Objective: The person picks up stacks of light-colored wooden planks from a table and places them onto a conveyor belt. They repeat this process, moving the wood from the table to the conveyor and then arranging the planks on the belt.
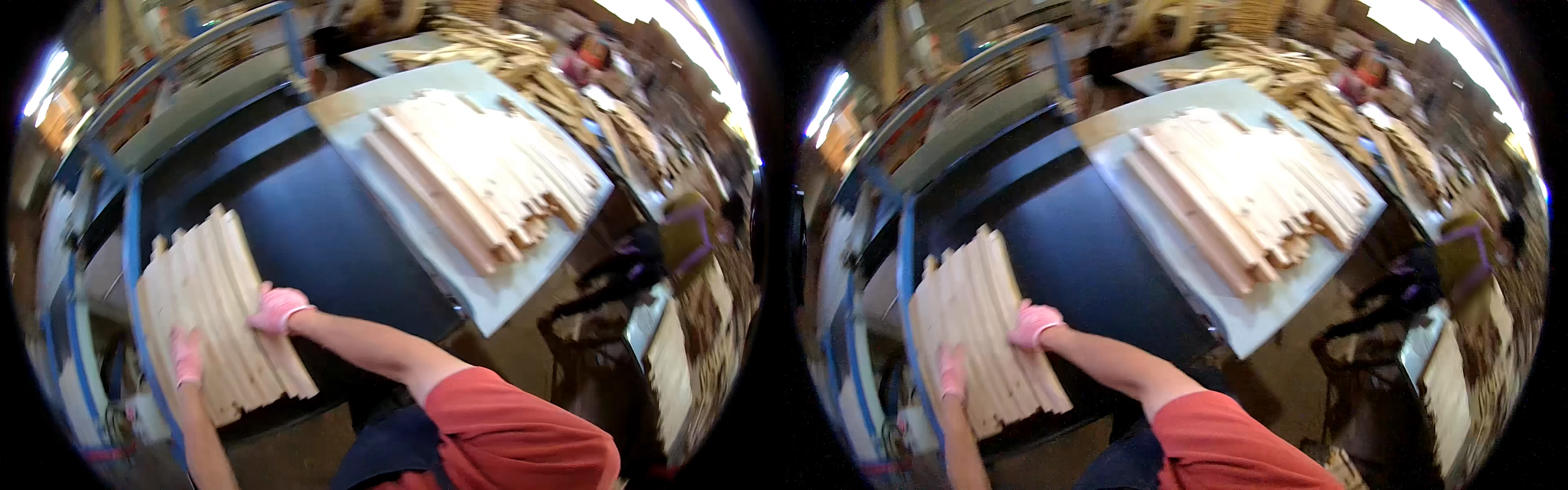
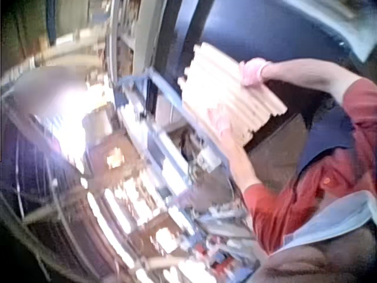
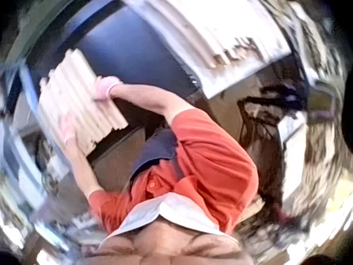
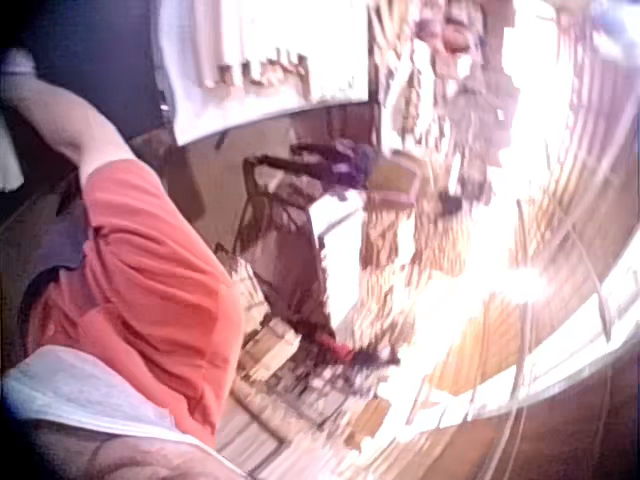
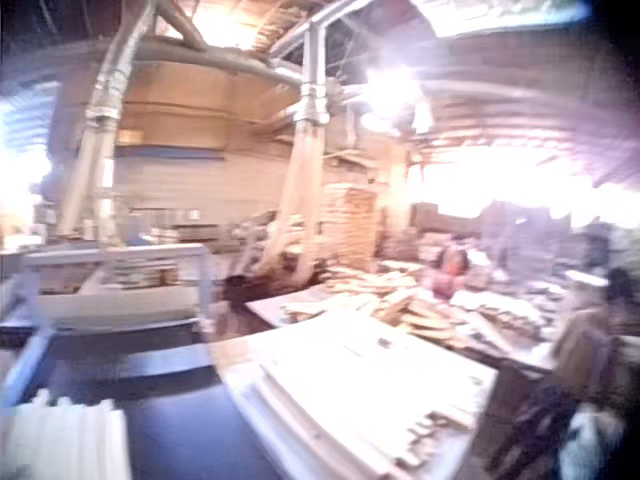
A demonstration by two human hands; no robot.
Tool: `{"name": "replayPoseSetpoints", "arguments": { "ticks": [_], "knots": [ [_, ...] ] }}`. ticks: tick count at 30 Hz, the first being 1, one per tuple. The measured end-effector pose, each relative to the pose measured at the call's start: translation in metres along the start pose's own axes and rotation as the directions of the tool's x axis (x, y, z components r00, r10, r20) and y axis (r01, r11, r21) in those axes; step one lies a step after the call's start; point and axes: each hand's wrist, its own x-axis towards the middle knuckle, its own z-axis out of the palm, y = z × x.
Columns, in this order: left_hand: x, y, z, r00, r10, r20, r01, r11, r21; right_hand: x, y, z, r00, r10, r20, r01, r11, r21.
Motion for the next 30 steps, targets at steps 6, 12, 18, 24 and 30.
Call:
{"name": "replayPoseSetpoints", "arguments": {
  "ticks": [6, 12, 18, 24, 30],
  "knots": [
    [-0.055, 0.111, 0.009, 0.967, 0.239, -0.089, -0.241, 0.97, -0.013, -0.012, 0.012, -0.005, 1.0, 0.002, 0.03, -0.001, 1.0, -0.019],
    [-0.092, 0.14, 0.017, 0.973, 0.232, 0.002, -0.232, 0.972, 0.039, -0.021, -0.004, -0.006, 1.0, 0.009, -0.02, -0.011, 0.998, -0.064],
    [-0.107, 0.127, 0.019, 0.976, 0.218, 0.008, -0.218, 0.975, 0.04, -0.006, -0.003, -0.006, 0.998, 0.054, 0.02, -0.054, 0.999, 0.006],
    [-0.133, 0.138, 0.022, 0.966, 0.239, 0.099, -0.249, 0.962, 0.115, 0.001, -0.015, 0.015, 0.997, 0.067, -0.026, -0.07, 0.989, -0.13],
    [-0.144, 0.13, 0.036, 0.961, 0.277, 0.006, -0.276, 0.956, 0.101, -0.004, -0.028, -0.003, 0.997, 0.062, 0.037, -0.056, 0.987, -0.147]
  ]
}}
